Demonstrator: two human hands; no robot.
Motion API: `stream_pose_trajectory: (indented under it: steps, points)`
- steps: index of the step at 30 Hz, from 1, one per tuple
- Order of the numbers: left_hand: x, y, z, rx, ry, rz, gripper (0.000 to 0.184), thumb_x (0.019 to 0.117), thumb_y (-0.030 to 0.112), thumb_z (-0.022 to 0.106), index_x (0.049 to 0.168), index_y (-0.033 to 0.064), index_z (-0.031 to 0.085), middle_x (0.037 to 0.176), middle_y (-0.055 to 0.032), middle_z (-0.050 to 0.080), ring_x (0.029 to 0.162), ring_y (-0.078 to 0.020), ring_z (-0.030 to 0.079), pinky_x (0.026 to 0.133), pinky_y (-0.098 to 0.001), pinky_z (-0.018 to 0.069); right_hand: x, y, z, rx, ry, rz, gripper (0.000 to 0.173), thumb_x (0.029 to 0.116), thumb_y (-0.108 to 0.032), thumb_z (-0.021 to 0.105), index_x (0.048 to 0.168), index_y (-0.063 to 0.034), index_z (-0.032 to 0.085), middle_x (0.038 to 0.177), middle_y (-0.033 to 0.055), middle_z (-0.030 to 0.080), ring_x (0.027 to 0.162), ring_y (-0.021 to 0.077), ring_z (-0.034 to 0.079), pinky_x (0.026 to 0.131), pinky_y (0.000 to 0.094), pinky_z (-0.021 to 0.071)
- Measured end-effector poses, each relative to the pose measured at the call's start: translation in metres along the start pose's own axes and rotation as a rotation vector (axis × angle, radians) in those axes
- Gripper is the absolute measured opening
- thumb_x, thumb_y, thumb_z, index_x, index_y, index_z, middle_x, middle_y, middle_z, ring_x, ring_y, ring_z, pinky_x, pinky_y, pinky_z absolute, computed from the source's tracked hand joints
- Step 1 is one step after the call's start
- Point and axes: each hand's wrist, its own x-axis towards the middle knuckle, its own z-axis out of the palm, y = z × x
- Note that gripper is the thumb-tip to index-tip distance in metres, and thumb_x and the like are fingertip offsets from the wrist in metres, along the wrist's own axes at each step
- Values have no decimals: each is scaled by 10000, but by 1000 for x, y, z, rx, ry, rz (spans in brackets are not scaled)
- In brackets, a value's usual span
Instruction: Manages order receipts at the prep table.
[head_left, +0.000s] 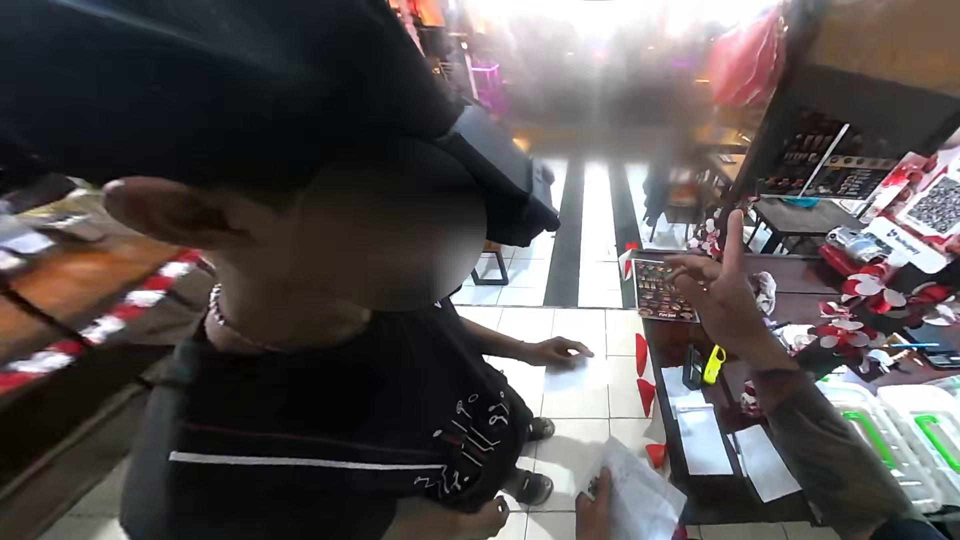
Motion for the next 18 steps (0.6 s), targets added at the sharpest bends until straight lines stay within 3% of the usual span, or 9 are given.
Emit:
stream_pose_trajectory:
  steps: [2,3,4,6,8,11,14,18]
  points:
    - [-1,15,8,2,-83,48,315,1008,275,647,1071,-30,693,905,-113,729,849,-150,710,836,-367,605,-2,-19,-8,-78,-42,-124,621,1048,-169,541,1616,-220,295,1037,6,732,844,145,713,720,366,637]
    - [-2,23,11,10,-138,84,282,1003,258,652,1039,-18,702,866,-89,730,811,-134,711,805,-349,612,-4,-24,-9,-90,-107,-156,494,1055,-155,532,1542,-184,451,967,5,733,806,133,704,705,354,633]
    - [-3,32,14,25,-194,118,259,998,248,655,1012,-5,711,841,-70,731,784,-124,712,784,-340,616,-8,-24,-7,-100,-208,-154,421,1069,-165,511,1489,-176,521,971,-6,733,846,116,703,767,346,629]
    - [-6,50,20,56,-308,169,228,996,238,662,992,23,734,839,-52,742,776,-116,715,779,-334,618,-24,-11,3,-78,-401,-81,399,1092,-245,488,1485,-191,529,1105,-11,729,1007,99,690,929,344,589]
    - [-9,65,24,106,-392,206,213,985,246,681,1014,47,750,878,-37,752,814,-105,718,810,-332,616,-53,16,18,-26,-521,-7,475,1053,-318,581,1503,-177,517,1267,19,690,1138,122,662,1003,352,564]
    - [-7,73,30,182,-461,286,192,961,239,710,1020,61,754,897,-26,753,839,-101,716,828,-342,613,-112,55,29,99,-673,207,705,947,-364,733,1557,-181,431,1380,52,637,1180,176,657,990,404,568]
    - [-1,64,32,191,-492,377,176,960,227,720,1015,63,750,892,-29,755,827,-112,721,816,-354,621,-169,76,27,253,-724,420,813,919,-302,775,1596,-198,339,1322,71,671,1062,203,709,907,421,606]
    - [2,50,36,129,-509,407,162,977,183,697,972,27,740,882,-59,741,807,-143,715,799,-355,619,-223,87,28,272,-590,601,769,901,-326,789,1564,-231,410,1063,90,736,899,205,735,842,435,628]
